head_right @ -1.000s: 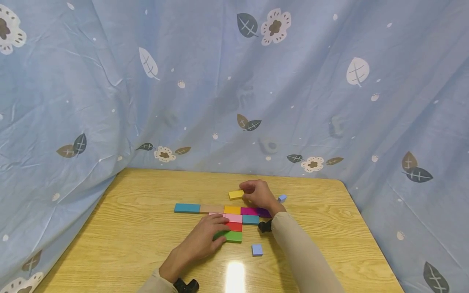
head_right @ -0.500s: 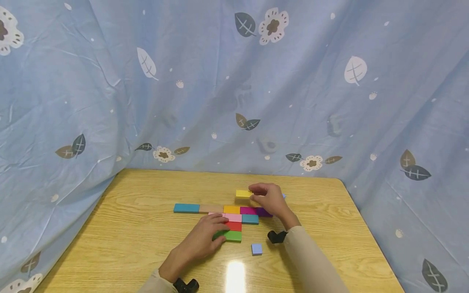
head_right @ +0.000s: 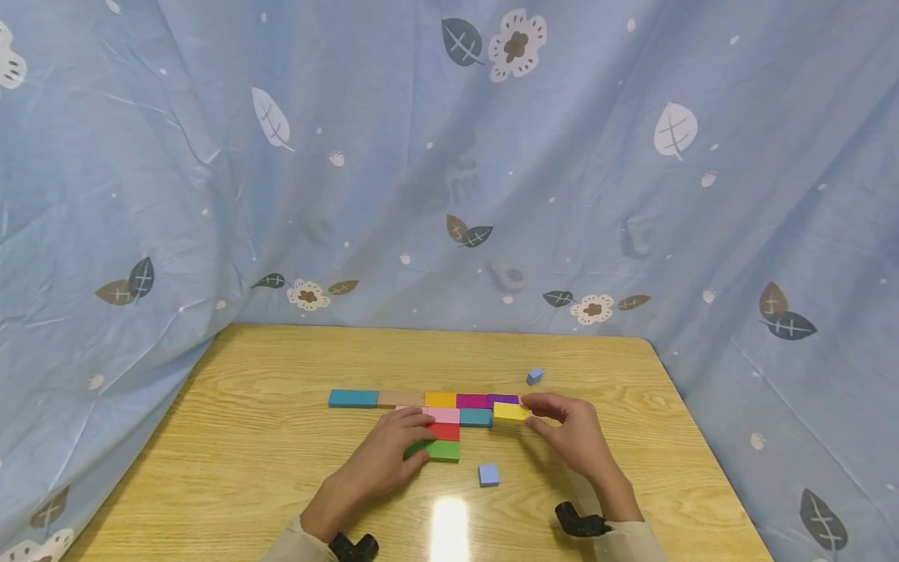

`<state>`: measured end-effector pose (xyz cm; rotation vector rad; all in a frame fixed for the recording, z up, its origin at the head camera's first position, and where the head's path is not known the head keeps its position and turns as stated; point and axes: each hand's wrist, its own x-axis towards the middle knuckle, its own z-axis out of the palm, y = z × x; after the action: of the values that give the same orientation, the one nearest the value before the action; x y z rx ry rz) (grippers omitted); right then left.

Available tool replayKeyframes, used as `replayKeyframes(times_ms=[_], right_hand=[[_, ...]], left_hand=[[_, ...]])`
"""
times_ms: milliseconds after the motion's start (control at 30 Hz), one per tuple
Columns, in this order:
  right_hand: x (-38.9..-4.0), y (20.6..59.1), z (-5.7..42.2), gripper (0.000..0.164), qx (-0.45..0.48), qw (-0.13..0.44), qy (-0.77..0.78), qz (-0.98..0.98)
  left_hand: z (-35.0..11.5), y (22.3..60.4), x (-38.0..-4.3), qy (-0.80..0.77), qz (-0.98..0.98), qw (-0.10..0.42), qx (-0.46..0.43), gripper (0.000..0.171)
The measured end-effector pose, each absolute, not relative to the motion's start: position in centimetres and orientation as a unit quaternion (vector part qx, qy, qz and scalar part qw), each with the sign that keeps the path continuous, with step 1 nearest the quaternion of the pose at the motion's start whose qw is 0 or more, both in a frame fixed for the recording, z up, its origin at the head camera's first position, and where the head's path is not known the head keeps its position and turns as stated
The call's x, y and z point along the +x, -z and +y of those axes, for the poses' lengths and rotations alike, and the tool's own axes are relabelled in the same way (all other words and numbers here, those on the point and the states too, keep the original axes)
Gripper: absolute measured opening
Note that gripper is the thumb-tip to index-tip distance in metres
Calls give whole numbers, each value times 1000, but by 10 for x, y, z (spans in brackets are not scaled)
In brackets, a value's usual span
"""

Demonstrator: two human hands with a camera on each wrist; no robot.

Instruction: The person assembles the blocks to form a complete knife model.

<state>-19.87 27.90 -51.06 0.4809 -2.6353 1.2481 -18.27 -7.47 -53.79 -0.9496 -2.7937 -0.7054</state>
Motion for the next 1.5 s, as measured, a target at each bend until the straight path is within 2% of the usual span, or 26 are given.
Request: replayKeyframes(times_ms=[433, 1500], right_hand=[[-180, 512, 258, 30, 153, 97, -440, -880], [-185, 536, 214, 30, 152, 92, -386, -905]], left_hand=[[-75, 536, -183, 227, -923, 46, -308, 24], [-75, 537, -183, 228, -924, 47, -303, 25]])
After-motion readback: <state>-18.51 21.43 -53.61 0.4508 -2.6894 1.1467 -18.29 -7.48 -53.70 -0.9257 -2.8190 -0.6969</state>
